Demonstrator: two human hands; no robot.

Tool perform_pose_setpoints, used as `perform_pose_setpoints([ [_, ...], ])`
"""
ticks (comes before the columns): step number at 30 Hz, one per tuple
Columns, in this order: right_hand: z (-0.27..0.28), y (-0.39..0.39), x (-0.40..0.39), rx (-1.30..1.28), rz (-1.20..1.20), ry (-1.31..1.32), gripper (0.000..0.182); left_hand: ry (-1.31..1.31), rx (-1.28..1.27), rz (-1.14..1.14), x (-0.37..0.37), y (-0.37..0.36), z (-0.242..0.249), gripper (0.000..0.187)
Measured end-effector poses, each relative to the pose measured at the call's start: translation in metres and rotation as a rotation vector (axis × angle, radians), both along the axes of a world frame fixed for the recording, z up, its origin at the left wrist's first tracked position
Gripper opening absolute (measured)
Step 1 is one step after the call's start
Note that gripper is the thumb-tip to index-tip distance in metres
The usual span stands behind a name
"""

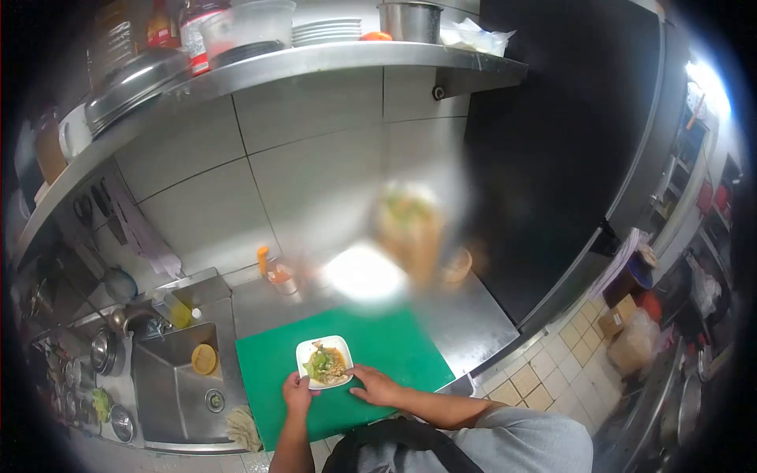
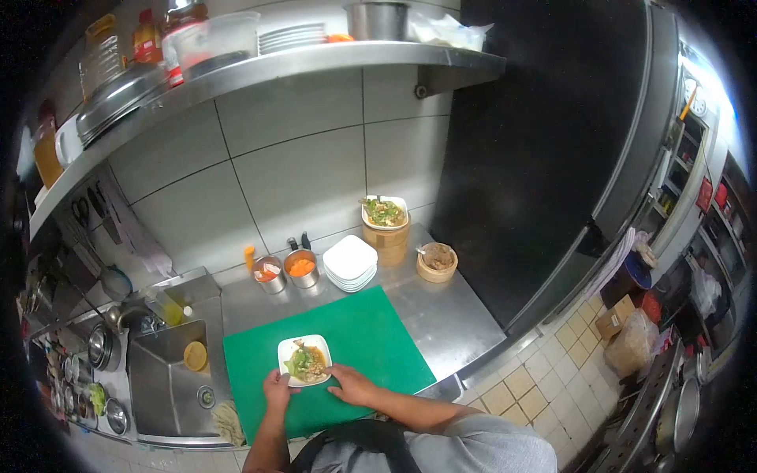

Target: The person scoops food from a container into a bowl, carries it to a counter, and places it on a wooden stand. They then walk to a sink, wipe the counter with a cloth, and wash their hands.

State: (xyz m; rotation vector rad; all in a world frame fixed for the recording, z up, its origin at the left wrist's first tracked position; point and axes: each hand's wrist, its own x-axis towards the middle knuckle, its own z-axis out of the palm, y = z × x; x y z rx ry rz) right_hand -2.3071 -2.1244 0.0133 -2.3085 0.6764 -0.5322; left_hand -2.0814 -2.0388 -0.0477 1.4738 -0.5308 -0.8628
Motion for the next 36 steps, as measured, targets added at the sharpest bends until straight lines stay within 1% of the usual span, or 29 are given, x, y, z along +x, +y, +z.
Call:
perform_pose_setpoints([
  [4, -0.001, -0.001, 0.002, 0.029, -0.023, -0.018, 0.035, 0.092, -0.012, -0.032, -0.024, 0.017, 0.014, 0.022],
  [7, -0.001, 0.004, -0.001, -0.007, -0.041, -0.114, 0.028, 0.134, -0.010, -0.048, -0.032, 0.027, 0.019, 0.025],
  [10, 0.004, 0.011, -0.006, -0.052, -0.073, -0.163, 0.027, 0.174, -0.005, -0.045, -0.034, 0.031, 0.018, 0.026],
  [11, 0.003, 0.017, -0.004, -0.044, -0.042, -0.161, 0.027, 0.177, -0.002, -0.014, -0.033, 0.036, 0.018, 0.026],
  [13, 0.005, 0.020, -0.007, -0.052, -0.055, -0.159, 0.026, 0.211, -0.013, -0.049, -0.035, 0.038, 0.020, 0.027],
  [14, 0.007, 0.019, -0.009, -0.060, -0.062, -0.161, 0.026, 0.209, -0.023, -0.019, -0.037, 0.039, 0.019, 0.027],
  [16, 0.001, 0.021, -0.008, -0.105, -0.025, -0.167, 0.025, 0.267, -0.032, -0.070, -0.034, 0.043, 0.015, 0.028],
  [17, -0.003, 0.020, -0.011, -0.050, -0.036, -0.133, 0.025, 0.263, -0.042, -0.029, -0.035, 0.047, 0.018, 0.028],
  [18, -0.005, 0.019, -0.010, 0.002, -0.048, -0.095, 0.025, 0.271, -0.025, -0.055, -0.035, 0.047, 0.021, 0.029],
  [19, -0.008, 0.019, -0.010, -0.002, -0.010, -0.096, 0.025, 0.281, -0.007, -0.083, -0.036, 0.048, 0.024, 0.029],
  [20, -0.007, 0.022, -0.010, -0.060, -0.034, -0.137, 0.025, 0.281, -0.016, -0.049, -0.036, 0.048, 0.022, 0.029],
  [21, -0.007, 0.023, -0.009, -0.117, -0.058, -0.180, 0.025, 0.293, -0.013, -0.075, -0.034, 0.048, 0.019, 0.030],
  [22, -0.009, 0.024, -0.009, -0.116, -0.026, -0.181, 0.025, 0.306, -0.009, -0.105, -0.034, 0.050, 0.022, 0.031],
  [25, -0.011, 0.022, -0.004, -0.174, -0.065, -0.153, 0.026, 0.315, 0.013, -0.096, -0.033, 0.050, 0.025, 0.032],
  [29, -0.018, 0.020, -0.005, -0.151, -0.042, -0.166, 0.023, 0.311, 0.017, -0.102, -0.034, 0.055, 0.036, 0.033],
  [30, -0.014, 0.022, 0.001, -0.150, -0.030, -0.164, 0.023, 0.330, 0.011, -0.105, -0.030, 0.053, 0.035, 0.032],
  [32, -0.003, 0.027, 0.000, -0.065, -0.027, -0.264, 0.022, 0.323, -0.007, -0.102, -0.031, 0.051, 0.037, 0.032],
  [33, 0.003, 0.030, 0.000, -0.062, -0.019, -0.263, 0.022, 0.318, -0.020, -0.113, -0.030, 0.052, 0.037, 0.032],
  [36, 0.027, 0.038, -0.001, -0.106, -0.093, -0.264, 0.021, 0.310, -0.061, -0.156, -0.030, 0.052, 0.043, 0.029],
])
